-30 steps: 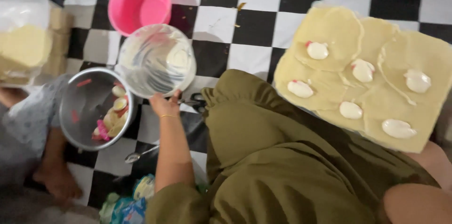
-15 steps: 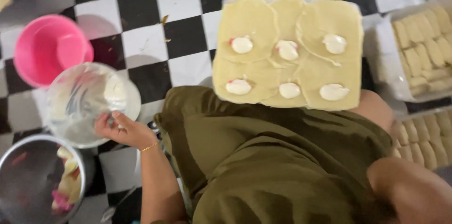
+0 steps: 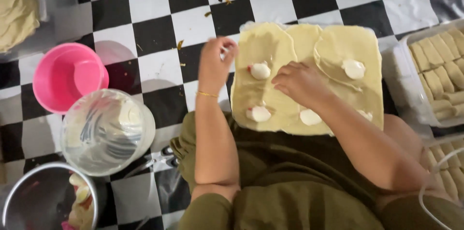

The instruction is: Rolling dough circles with cream and fruit fillings and placing them in a container.

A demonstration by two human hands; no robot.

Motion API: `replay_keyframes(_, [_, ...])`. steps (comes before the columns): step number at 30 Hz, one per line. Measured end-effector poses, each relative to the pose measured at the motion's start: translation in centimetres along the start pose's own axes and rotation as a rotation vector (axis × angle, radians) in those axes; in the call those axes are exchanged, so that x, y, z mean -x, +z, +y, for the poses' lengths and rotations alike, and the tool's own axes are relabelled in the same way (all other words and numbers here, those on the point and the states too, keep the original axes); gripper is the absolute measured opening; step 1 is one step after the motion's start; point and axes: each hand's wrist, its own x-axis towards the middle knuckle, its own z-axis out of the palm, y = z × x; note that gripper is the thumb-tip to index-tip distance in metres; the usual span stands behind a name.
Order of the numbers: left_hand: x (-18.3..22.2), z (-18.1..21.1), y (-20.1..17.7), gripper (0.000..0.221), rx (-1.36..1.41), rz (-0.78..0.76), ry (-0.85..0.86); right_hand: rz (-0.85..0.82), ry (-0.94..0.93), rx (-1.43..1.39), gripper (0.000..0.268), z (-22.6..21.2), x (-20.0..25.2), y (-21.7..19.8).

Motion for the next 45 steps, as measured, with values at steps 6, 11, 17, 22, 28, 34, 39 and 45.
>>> replay_keyframes(6, [2.5, -2.5, 0.7, 0.010, 0.041, -0.274, -0.082, 0.104, -0.080, 0.028, 0.016, 1.1, -0.6, 2.8])
replay_keyframes(11, [3.3, -2.5, 0.1, 0.026, 0.010, -0.539, -0.182, 0.075, 0.110, -0.252, 0.007, 1.5, -0.9, 1.7])
replay_keyframes(17, [2.8, -3.0, 1.2, 0.017, -0.098, -0.524, -0.095, -0.050, 0.395, -0.326, 0.015, 3.2, -2.3, 2.3])
replay_keyframes(22, [2.2, -4.7, 3.0, 0.011, -0.009, -0.328, -0.213, -0.033, 0.283, -0.139, 0.005, 4.8, -4.1, 3.4])
replay_keyframes(28, [2.0, -4.8, 3.4, 0.013, 0.019, -0.333, -0.232, 0.109, 0.045, -0.220, 0.013, 0.3, -6.2, 0.5])
replay_keyframes(34, [2.3, -5.6, 1.4, 0.025, 0.075, -0.328, -0.207, 0.117, -0.122, 0.039, 0.013, -2.4, -8.0, 0.6])
replay_keyframes(39, [3.0, -5.5, -0.9, 0.029, 0.083, -0.509, -0.260, 0.104, -0.104, 0.093, 0.016, -2.1, -7.4, 2.8])
replay_keyframes(45, [2.5, -3.9, -1.0, 0.020, 0.043, -0.564, -0.290, 0.018, 0.091, -0.105, 0.033, -0.8, -7.4, -0.4])
